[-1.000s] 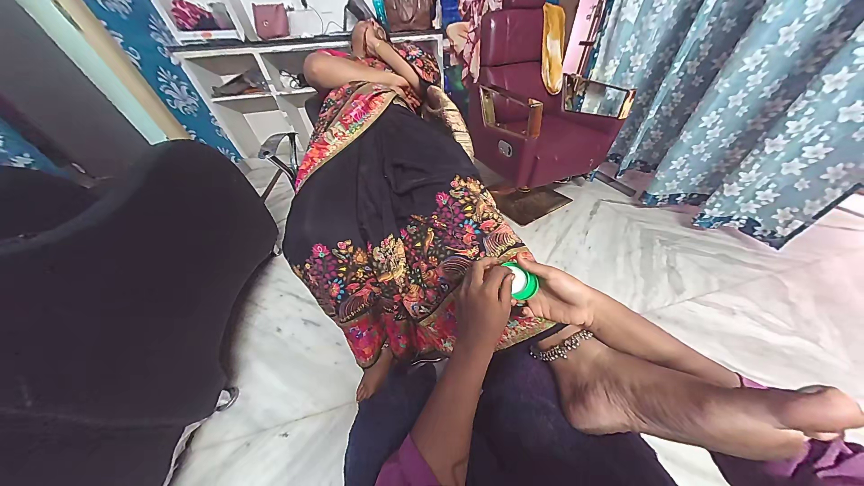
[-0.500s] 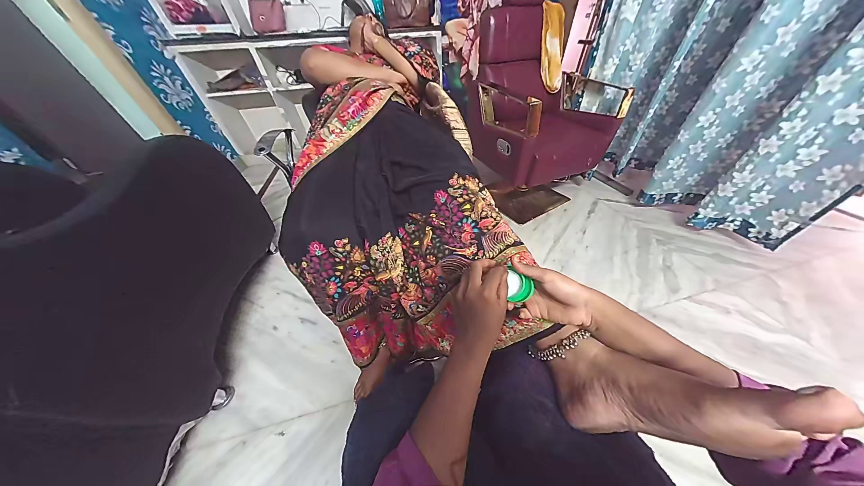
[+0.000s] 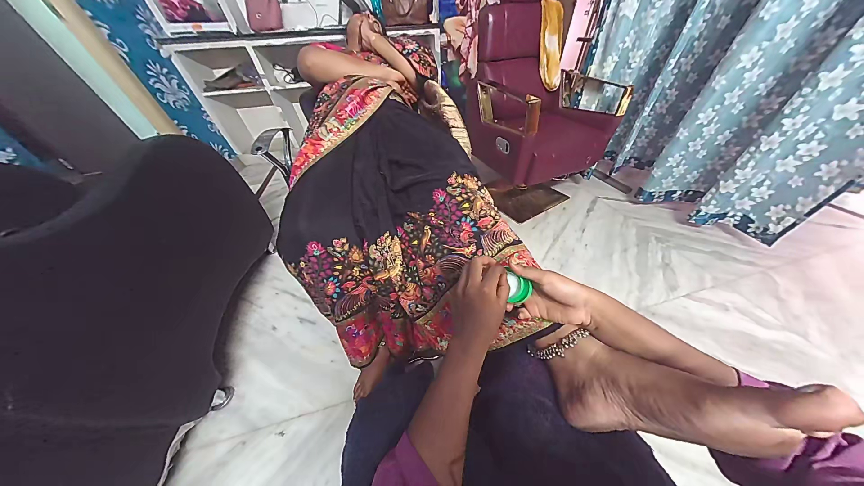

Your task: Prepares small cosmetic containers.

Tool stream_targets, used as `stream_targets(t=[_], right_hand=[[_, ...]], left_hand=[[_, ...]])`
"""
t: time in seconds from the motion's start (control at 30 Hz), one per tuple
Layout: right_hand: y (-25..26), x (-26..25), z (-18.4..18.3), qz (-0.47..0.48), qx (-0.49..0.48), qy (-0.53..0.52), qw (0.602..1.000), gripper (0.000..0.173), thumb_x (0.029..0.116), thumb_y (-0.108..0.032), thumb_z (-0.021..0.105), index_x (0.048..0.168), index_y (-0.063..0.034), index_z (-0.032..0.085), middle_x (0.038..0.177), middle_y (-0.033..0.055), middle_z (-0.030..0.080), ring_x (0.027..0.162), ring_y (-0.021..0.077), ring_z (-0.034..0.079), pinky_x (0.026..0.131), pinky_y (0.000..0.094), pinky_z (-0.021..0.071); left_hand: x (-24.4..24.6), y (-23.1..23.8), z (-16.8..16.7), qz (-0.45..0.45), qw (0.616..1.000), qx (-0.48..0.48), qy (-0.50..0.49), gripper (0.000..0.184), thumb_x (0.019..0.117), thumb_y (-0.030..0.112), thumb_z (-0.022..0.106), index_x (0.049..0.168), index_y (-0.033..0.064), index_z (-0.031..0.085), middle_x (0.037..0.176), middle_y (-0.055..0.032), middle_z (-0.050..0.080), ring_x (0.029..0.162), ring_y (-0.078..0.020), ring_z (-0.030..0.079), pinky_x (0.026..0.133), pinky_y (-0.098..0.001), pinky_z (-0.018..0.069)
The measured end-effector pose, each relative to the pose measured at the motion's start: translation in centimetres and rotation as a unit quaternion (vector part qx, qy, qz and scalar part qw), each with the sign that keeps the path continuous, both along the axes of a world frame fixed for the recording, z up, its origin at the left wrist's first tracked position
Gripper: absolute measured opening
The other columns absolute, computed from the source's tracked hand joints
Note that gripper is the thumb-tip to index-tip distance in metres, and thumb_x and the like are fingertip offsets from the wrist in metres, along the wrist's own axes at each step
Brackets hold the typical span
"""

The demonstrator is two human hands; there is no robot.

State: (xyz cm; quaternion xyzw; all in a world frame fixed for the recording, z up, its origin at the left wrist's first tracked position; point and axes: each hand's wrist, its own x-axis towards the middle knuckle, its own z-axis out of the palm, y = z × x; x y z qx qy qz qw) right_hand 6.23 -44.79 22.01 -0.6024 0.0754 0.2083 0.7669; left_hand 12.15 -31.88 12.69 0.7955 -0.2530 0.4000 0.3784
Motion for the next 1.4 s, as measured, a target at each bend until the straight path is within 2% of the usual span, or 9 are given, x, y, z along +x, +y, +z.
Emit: stream_targets(t=[0.17, 0.27, 0.4, 0.57, 1.0, 1.07, 1.2, 1.33, 1.4], right_hand=[[-1.6, 2.7, -2.8, 0.060, 0.018, 0.019, 0.998, 0.046, 0.1120, -0.041, 0.023, 0.115, -0.0138, 0.060, 0.092, 0.0026, 0.067, 0.077, 0.0092, 0.066, 0.065, 0.0223, 0.0534], [-0.3, 1.3, -0.4, 0.009, 0.008, 0.040, 0.999, 0.038, 0.1125, -0.034, 0.029, 0.118, -0.0115, 0.059, 0.089, 0.0022, 0.064, 0.074, 0.0084, 0.063, 0.062, 0.0214, 0.0496], [0.3, 0.7, 0.4, 0.007, -0.049, 0.019, 0.999, 0.037, 0.1133, -0.034, 0.024, 0.115, -0.0149, 0.055, 0.086, -0.0005, 0.061, 0.071, 0.0079, 0.061, 0.061, 0.0223, 0.0484], [-2.5, 3.9, -4.2, 0.059, -0.001, 0.018, 0.998, 0.041, 0.1107, -0.040, 0.026, 0.111, -0.0156, 0.059, 0.090, 0.0021, 0.070, 0.076, 0.0098, 0.068, 0.065, 0.0229, 0.0541], [-2.7, 3.7, -4.3, 0.051, -0.019, 0.008, 0.998, 0.037, 0.1080, -0.032, 0.028, 0.106, -0.0149, 0.059, 0.086, 0.0029, 0.073, 0.076, 0.0106, 0.071, 0.069, 0.0243, 0.0567], [-2.4, 3.1, -3.4, 0.052, -0.018, 0.005, 0.998, 0.036, 0.1083, -0.030, 0.026, 0.108, -0.0128, 0.058, 0.088, 0.0039, 0.073, 0.076, 0.0106, 0.071, 0.069, 0.0238, 0.0567], [2.2, -1.0, 4.3, -0.069, -0.124, 0.071, 0.987, 0.029, 0.1104, -0.014, 0.024, 0.112, -0.0092, 0.053, 0.089, 0.0033, 0.059, 0.070, 0.0106, 0.058, 0.066, 0.0237, 0.0469], [-2.4, 2.9, -3.0, 0.052, -0.002, -0.006, 0.999, 0.033, 0.1061, -0.024, 0.029, 0.109, -0.0117, 0.059, 0.093, 0.0048, 0.074, 0.081, 0.0118, 0.073, 0.072, 0.0252, 0.0585], [-1.3, 1.8, -1.1, 0.024, -0.028, 0.006, 0.999, 0.032, 0.1071, -0.021, 0.028, 0.110, -0.0107, 0.058, 0.090, 0.0040, 0.071, 0.077, 0.0107, 0.070, 0.070, 0.0239, 0.0563]], left_hand=[[0.2, 0.0, -0.2, -0.001, 1.000, 0.001, -0.010, 0.009, 0.0872, 0.009, 0.068, 0.088, 0.0051, 0.076, 0.097, -0.0130, 0.073, 0.087, -0.0262, 0.073, 0.067, -0.0355, 0.0603], [0.3, -0.1, -0.5, -0.009, 0.999, -0.012, -0.030, 0.009, 0.0868, 0.008, 0.068, 0.088, 0.0043, 0.076, 0.097, -0.0125, 0.074, 0.086, -0.0245, 0.074, 0.067, -0.0342, 0.0606], [0.3, -0.1, -0.5, -0.021, 0.999, -0.028, -0.038, 0.010, 0.0869, 0.007, 0.067, 0.088, 0.0032, 0.076, 0.095, -0.0120, 0.076, 0.082, -0.0218, 0.074, 0.068, -0.0310, 0.0602], [0.5, 0.0, -0.7, -0.042, 0.998, -0.032, -0.035, 0.009, 0.0871, 0.006, 0.068, 0.088, 0.0034, 0.076, 0.094, -0.0111, 0.075, 0.079, -0.0201, 0.073, 0.066, -0.0297, 0.0598], [0.6, 0.5, -0.3, -0.138, 0.986, -0.076, 0.062, 0.012, 0.0919, 0.006, 0.065, 0.095, 0.0001, 0.075, 0.098, -0.0142, 0.074, 0.085, -0.0182, 0.073, 0.074, -0.0269, 0.0589], [0.7, 0.6, -0.3, -0.140, 0.985, -0.079, 0.064, 0.012, 0.0923, 0.006, 0.065, 0.096, -0.0012, 0.074, 0.098, -0.0150, 0.074, 0.085, -0.0183, 0.073, 0.074, -0.0267, 0.0589], [0.6, 0.6, -0.1, -0.138, 0.985, -0.075, 0.067, 0.013, 0.0931, 0.006, 0.063, 0.097, -0.0015, 0.073, 0.098, -0.0153, 0.073, 0.082, -0.0182, 0.071, 0.070, -0.0260, 0.0579], [0.9, 0.6, -0.3, -0.141, 0.986, -0.068, 0.061, 0.013, 0.0942, 0.007, 0.062, 0.097, -0.0010, 0.072, 0.097, -0.0151, 0.071, 0.079, -0.0175, 0.070, 0.068, -0.0264, 0.0578], [0.9, 0.6, -0.3, -0.144, 0.986, -0.067, 0.056, 0.013, 0.0941, 0.007, 0.063, 0.097, -0.0014, 0.072, 0.097, -0.0153, 0.071, 0.080, -0.0179, 0.070, 0.069, -0.0261, 0.0579]])
